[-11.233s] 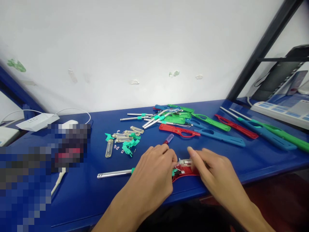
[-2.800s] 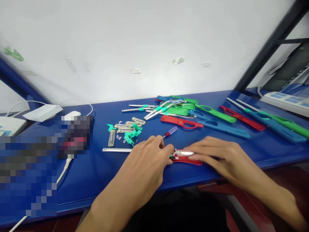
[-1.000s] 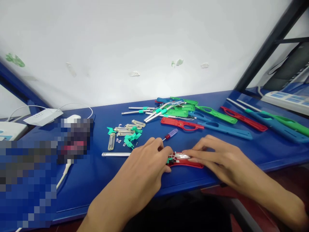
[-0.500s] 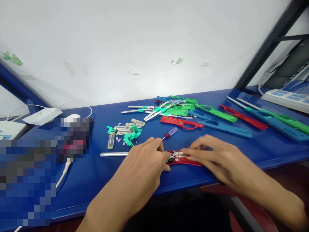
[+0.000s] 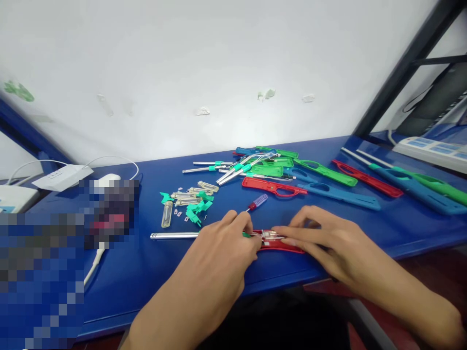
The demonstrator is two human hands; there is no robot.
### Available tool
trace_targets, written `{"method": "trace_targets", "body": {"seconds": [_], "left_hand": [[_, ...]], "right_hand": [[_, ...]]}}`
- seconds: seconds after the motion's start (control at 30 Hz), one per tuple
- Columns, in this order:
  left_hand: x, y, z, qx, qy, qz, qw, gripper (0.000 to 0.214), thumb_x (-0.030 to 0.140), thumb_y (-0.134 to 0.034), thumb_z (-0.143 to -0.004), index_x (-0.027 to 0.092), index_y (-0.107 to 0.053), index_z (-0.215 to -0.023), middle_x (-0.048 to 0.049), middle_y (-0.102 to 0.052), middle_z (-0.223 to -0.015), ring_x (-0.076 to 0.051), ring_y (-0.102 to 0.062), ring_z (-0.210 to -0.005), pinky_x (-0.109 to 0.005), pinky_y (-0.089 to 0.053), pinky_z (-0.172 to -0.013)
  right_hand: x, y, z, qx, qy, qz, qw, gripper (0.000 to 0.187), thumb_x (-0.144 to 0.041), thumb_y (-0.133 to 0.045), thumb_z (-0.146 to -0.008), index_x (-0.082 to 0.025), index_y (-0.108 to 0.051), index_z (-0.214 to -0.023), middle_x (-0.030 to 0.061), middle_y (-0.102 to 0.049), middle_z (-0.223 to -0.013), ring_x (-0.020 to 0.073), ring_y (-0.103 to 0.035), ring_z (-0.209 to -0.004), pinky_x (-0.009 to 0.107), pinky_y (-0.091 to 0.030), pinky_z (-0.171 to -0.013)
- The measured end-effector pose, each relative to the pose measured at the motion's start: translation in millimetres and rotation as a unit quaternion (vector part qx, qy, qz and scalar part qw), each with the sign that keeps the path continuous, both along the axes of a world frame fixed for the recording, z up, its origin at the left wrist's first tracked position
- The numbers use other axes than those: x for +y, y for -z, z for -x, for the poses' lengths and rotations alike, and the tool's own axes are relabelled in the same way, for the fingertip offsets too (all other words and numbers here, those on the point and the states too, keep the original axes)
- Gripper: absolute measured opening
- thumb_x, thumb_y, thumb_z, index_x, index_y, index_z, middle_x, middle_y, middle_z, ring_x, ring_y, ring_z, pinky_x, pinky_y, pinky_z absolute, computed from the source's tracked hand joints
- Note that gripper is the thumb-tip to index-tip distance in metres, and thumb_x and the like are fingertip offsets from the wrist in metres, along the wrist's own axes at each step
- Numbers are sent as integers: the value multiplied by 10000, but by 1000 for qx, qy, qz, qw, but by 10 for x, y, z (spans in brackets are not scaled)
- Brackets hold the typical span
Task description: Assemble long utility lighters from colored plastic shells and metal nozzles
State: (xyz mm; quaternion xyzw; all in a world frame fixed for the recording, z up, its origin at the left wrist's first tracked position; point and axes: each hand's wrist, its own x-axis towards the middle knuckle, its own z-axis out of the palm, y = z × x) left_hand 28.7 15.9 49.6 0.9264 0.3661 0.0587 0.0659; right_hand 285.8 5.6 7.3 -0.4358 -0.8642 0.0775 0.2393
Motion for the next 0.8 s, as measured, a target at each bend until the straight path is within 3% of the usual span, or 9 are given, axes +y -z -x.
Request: {"method": "trace_targets", "body": {"seconds": [0.13,0.23,0.33,0.4,0.57,0.8], "left_hand": [[-21,-3,-37,12,9,-19,1000,326,-43,-538,-926,179,-728,-1070,-86,-670,-1145,-280,-625,-1045,-450,-585,-892],[-30,5,-58,12,25,-35,999,341,-61,-560,-867,160,-738,-1055,-108,-685,-1166,-299,-633,-1087,-484,-578,-981],[-39,20,-62,11,31,-54,998,361,-70,-562,-840,148,-741,-1066,-120,-689,-1199,-308,-635,-1126,-494,-562,-1034],[-41,27,-51,6,31,-58,998,370,-70,-570,-839,149,-733,-1089,-115,-689,-1207,-311,-634,-1124,-495,-571,-1011],[8,37,1,-24,1,-18,1000,258,13,-567,-974,212,-714,-1046,-47,-681,-1094,-263,-629,-998,-450,-592,-853],[58,45,33,-61,-19,34,997,174,107,-633,-998,216,-666,-1130,-53,-608,-1185,-274,-583,-1104,-481,-564,-951]], "right_hand": [[-84,-62,98,-98,6,-97,990,362,-113,-488,-1024,-216,-731,-1272,66,-664,-949,226,-675,-791,354,-590,-640],[-163,-68,153,-165,-5,-176,970,507,6,-460,-879,-104,-681,-1322,122,-718,-986,281,-709,-815,423,-626,-666],[-237,-24,170,-195,12,-212,957,679,52,-451,-756,-74,-610,-1404,146,-744,-1056,303,-723,-899,448,-640,-727],[-283,11,172,-197,19,-198,960,711,28,-470,-781,-96,-556,-1476,151,-737,-1140,315,-712,-992,479,-639,-799],[-370,70,189,-175,46,-111,977,469,-279,-506,-1038,-280,-566,-1503,127,-678,-1161,318,-668,-998,556,-612,-823],[-379,139,151,-160,52,-80,983,559,-290,-482,-1064,-377,-424,-1614,110,-670,-1185,299,-663,-984,531,-602,-822]]}}
